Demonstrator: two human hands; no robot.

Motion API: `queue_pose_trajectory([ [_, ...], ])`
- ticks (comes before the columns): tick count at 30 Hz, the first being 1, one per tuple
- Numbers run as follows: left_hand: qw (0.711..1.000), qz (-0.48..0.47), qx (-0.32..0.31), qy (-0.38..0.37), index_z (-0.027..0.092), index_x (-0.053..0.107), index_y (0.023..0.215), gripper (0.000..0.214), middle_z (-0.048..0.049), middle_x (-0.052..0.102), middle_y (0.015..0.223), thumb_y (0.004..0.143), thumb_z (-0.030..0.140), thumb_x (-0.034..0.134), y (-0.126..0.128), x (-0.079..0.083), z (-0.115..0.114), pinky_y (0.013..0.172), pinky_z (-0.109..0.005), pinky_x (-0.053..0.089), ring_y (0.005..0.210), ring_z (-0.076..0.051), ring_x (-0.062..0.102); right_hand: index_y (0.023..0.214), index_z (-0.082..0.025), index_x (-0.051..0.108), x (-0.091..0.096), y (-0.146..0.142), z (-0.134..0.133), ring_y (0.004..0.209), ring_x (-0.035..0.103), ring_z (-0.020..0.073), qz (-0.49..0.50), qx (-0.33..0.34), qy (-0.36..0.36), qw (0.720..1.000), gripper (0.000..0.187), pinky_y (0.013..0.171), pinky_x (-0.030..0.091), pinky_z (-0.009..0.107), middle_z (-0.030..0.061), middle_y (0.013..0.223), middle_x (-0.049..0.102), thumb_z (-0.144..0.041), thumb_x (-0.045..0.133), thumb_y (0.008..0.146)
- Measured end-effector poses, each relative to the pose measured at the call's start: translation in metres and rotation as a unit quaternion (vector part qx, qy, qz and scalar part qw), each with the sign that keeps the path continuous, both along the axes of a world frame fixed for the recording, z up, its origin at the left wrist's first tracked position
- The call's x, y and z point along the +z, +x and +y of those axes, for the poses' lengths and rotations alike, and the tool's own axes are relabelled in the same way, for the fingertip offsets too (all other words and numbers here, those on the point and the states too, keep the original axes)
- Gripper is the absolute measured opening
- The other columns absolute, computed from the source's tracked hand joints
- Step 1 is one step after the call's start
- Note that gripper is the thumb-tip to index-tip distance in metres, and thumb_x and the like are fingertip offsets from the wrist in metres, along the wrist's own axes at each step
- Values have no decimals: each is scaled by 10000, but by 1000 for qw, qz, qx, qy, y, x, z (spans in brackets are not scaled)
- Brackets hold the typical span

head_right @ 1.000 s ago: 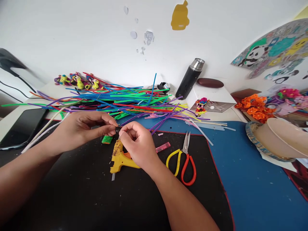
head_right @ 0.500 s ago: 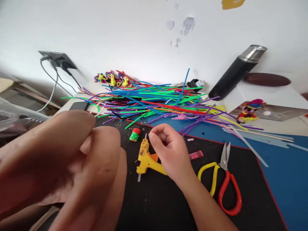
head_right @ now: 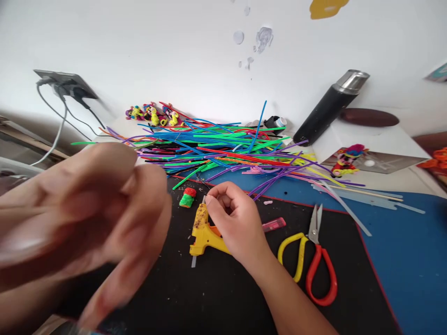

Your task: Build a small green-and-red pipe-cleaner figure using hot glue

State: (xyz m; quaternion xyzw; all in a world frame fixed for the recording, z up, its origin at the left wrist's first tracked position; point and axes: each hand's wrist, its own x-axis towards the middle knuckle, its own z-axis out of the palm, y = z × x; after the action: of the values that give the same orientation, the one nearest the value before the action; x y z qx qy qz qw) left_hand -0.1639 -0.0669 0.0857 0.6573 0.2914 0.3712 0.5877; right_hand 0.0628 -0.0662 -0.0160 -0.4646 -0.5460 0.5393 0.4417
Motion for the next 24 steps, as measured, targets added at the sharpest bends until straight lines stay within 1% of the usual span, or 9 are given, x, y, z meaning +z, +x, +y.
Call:
queue_pose_trajectory([
  [1, 999, -32, 13, -21, 285, 695, 1043, 209, -22, 797, 950, 1104, 485, 708, 5, -1, 8, 507, -270, 598, 690, -179, 758, 938, -233, 678, 4, -1, 0, 618, 499, 147, 7, -2, -19, 1000, 243, 553, 392, 295, -18, 723, 566, -454, 758, 1002],
  [2, 998, -27, 32, -37, 263, 724, 1041, 164, -26, 781, 937, 1076, 417, 767, 10, -4, 16, 592, -274, 628, 756, -184, 765, 923, -233, 673, 8, -1, 1, 582, 459, 130, 17, -8, -22, 1000, 250, 534, 362, 284, -37, 690, 543, -453, 772, 983],
  [3, 997, -18, 63, -28, 233, 753, 1046, 138, -29, 766, 917, 1030, 349, 826, 14, -9, 25, 651, -270, 637, 799, -183, 761, 921, -232, 672, 11, -1, 1, 559, 428, 119, 25, -12, -21, 999, 244, 523, 340, 277, -55, 663, 511, -448, 775, 972],
  [5, 993, 69, 99, -2, 198, 768, 1027, 147, -26, 745, 903, 985, 314, 848, 18, -20, 41, 660, -270, 608, 743, -158, 704, 905, -231, 670, 14, -1, 2, 547, 400, 107, 33, -15, -16, 999, 234, 520, 312, 269, -73, 639, 477, -431, 777, 960],
  [7, 982, 149, 104, 42, 206, 771, 1018, 125, -24, 748, 918, 983, 318, 810, 19, -30, 51, 651, -261, 572, 761, -160, 694, 891, -231, 662, 16, 0, 2, 547, 390, 103, 38, -14, -18, 999, 228, 525, 298, 268, -81, 630, 461, -419, 769, 961],
  [8, 976, 187, 95, 64, 213, 771, 1013, 117, -23, 755, 910, 989, 326, 787, 19, -35, 54, 658, -264, 564, 765, -165, 698, 887, -231, 658, 17, 1, 3, 547, 389, 102, 40, -11, -19, 999, 226, 526, 294, 268, -83, 628, 457, -416, 764, 962],
  [11, 958, 248, 64, 130, 228, 779, 997, 141, -15, 758, 883, 1004, 359, 727, 18, -42, 56, 666, -269, 558, 752, -168, 707, 890, -228, 658, 18, 2, 2, 547, 392, 100, 45, -6, -18, 999, 214, 524, 288, 271, -87, 624, 458, -407, 748, 963],
  [15, 941, 276, 40, 193, 225, 790, 974, 164, -8, 752, 880, 1015, 345, 688, 19, -42, 55, 667, -255, 552, 738, -153, 705, 899, -222, 659, 20, 2, 2, 548, 410, 102, 49, -3, -18, 999, 203, 520, 285, 271, -85, 622, 474, -399, 735, 965],
  [24, 931, 271, 29, 241, 223, 785, 977, 183, -8, 765, 896, 1061, 326, 660, 15, -39, 55, 708, -241, 532, 789, -144, 706, 901, -229, 651, 20, 1, 2, 552, 439, 109, 44, 2, -26, 999, 202, 529, 303, 270, -83, 627, 490, -404, 737, 954],
])
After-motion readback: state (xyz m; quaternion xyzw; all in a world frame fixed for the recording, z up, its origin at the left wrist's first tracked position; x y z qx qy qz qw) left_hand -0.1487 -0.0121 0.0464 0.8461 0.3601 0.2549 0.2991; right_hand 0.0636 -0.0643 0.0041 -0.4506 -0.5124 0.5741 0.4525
